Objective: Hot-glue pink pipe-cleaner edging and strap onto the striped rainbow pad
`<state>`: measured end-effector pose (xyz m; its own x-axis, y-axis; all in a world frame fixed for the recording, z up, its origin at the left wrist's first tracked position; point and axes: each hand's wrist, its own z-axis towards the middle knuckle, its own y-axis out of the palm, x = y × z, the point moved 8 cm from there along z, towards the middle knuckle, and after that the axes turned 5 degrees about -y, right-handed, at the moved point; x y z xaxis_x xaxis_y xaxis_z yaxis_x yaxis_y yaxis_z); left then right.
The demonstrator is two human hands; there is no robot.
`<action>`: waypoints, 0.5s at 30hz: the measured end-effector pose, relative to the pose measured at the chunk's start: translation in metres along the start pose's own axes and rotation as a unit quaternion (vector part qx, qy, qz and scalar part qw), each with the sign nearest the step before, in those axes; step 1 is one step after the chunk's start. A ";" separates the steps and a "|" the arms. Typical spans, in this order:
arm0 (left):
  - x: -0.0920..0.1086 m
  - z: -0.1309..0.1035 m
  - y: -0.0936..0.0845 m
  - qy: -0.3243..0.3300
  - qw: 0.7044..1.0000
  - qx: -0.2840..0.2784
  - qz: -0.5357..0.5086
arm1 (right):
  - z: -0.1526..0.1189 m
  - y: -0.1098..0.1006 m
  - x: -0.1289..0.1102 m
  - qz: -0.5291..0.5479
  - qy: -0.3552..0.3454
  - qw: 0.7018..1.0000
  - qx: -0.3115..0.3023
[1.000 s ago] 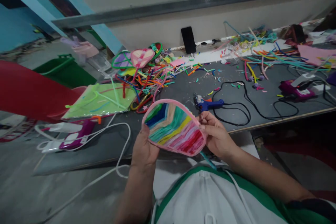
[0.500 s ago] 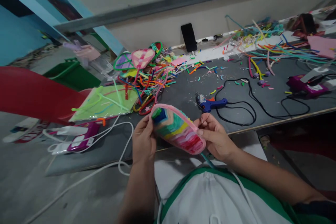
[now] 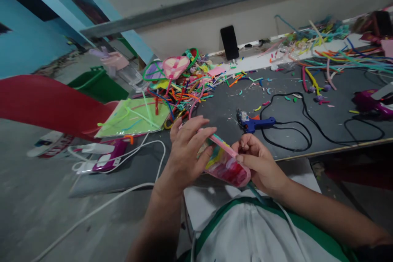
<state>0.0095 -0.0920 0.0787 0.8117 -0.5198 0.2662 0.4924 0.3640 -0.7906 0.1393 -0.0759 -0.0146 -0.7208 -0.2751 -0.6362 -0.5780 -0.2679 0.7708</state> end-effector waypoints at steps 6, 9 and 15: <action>-0.001 0.001 0.001 0.018 0.995 -0.093 -0.006 | -0.005 -0.004 0.003 0.015 0.034 0.999 0.003; 0.010 0.000 0.000 0.041 0.988 -0.151 -0.003 | -0.009 -0.008 0.008 0.021 0.062 0.998 0.005; 0.025 -0.010 0.005 0.106 0.970 -0.214 0.036 | -0.015 -0.008 0.020 0.042 0.120 0.992 -0.020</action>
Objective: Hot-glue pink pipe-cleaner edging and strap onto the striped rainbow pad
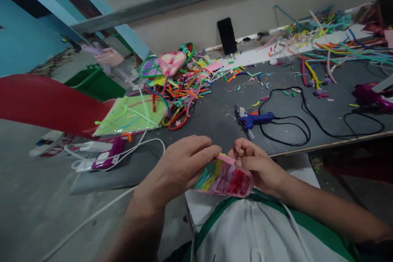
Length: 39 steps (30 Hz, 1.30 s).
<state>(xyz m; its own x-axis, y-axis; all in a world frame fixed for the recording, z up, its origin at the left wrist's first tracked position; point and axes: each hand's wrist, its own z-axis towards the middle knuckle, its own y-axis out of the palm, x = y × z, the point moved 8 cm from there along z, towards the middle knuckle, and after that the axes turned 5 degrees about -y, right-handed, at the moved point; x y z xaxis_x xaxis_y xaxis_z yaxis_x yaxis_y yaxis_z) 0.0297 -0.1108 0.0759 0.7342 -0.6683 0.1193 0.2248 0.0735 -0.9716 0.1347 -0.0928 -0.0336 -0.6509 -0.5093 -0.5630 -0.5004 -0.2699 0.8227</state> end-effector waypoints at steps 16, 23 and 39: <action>0.028 -0.003 0.020 0.092 0.989 -0.083 0.078 | -0.001 0.000 0.014 0.011 0.045 0.999 0.000; 0.021 -0.006 0.016 0.079 0.993 -0.030 0.082 | -0.004 -0.001 0.013 0.034 0.069 0.996 -0.041; 0.014 -0.010 0.030 0.063 0.994 -0.054 0.069 | -0.004 -0.008 0.020 0.029 0.070 0.997 -0.032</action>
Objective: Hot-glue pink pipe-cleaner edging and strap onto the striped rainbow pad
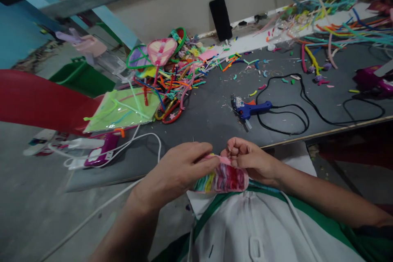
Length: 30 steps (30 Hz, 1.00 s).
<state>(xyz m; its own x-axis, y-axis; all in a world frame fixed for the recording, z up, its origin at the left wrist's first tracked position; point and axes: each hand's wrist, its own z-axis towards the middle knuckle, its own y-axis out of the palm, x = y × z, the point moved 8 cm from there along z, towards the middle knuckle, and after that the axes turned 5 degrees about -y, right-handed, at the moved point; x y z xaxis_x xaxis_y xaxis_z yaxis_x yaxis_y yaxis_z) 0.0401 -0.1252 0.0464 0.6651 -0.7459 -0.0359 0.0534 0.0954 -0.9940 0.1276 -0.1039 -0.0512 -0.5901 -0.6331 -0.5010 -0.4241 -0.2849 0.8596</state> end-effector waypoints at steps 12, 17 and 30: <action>0.005 -0.001 0.002 0.012 1.000 -0.009 0.008 | 0.000 -0.005 0.005 -0.003 -0.001 1.000 0.025; 0.007 -0.002 0.002 0.023 1.000 0.009 0.016 | 0.000 -0.007 0.006 -0.008 -0.006 1.000 0.029; -0.002 -0.002 0.001 -0.002 0.999 0.004 -0.040 | -0.002 -0.004 -0.001 0.017 0.011 1.000 -0.015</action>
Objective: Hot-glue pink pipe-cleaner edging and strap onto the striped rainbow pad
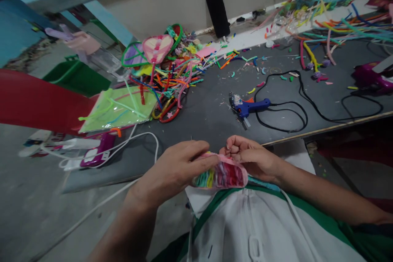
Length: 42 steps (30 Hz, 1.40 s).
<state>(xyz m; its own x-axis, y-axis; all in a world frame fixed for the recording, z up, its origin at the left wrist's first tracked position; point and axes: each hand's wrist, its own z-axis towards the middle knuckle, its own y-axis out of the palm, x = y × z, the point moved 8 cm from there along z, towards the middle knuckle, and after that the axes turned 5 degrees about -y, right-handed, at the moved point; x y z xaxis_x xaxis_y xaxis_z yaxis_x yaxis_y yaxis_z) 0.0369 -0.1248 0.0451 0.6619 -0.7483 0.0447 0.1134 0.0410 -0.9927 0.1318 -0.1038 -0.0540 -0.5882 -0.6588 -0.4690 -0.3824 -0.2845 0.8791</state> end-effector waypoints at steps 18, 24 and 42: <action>0.000 0.000 0.001 -0.001 1.000 0.004 0.016 | 0.002 -0.005 0.005 -0.011 -0.008 1.000 -0.002; 0.000 -0.002 0.004 -0.005 0.999 -0.014 0.042 | 0.002 -0.007 0.007 -0.019 -0.015 1.000 0.000; -0.010 -0.009 0.009 -0.045 0.996 -0.045 -0.058 | 0.000 -0.009 0.010 -0.012 0.027 0.999 -0.035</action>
<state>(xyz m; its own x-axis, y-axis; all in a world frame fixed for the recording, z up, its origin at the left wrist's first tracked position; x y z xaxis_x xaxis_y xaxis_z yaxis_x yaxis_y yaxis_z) 0.0249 -0.1232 0.0349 0.7123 -0.6821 0.1652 0.1290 -0.1042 -0.9862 0.1296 -0.1081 -0.0663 -0.5393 -0.6880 -0.4856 -0.3441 -0.3463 0.8727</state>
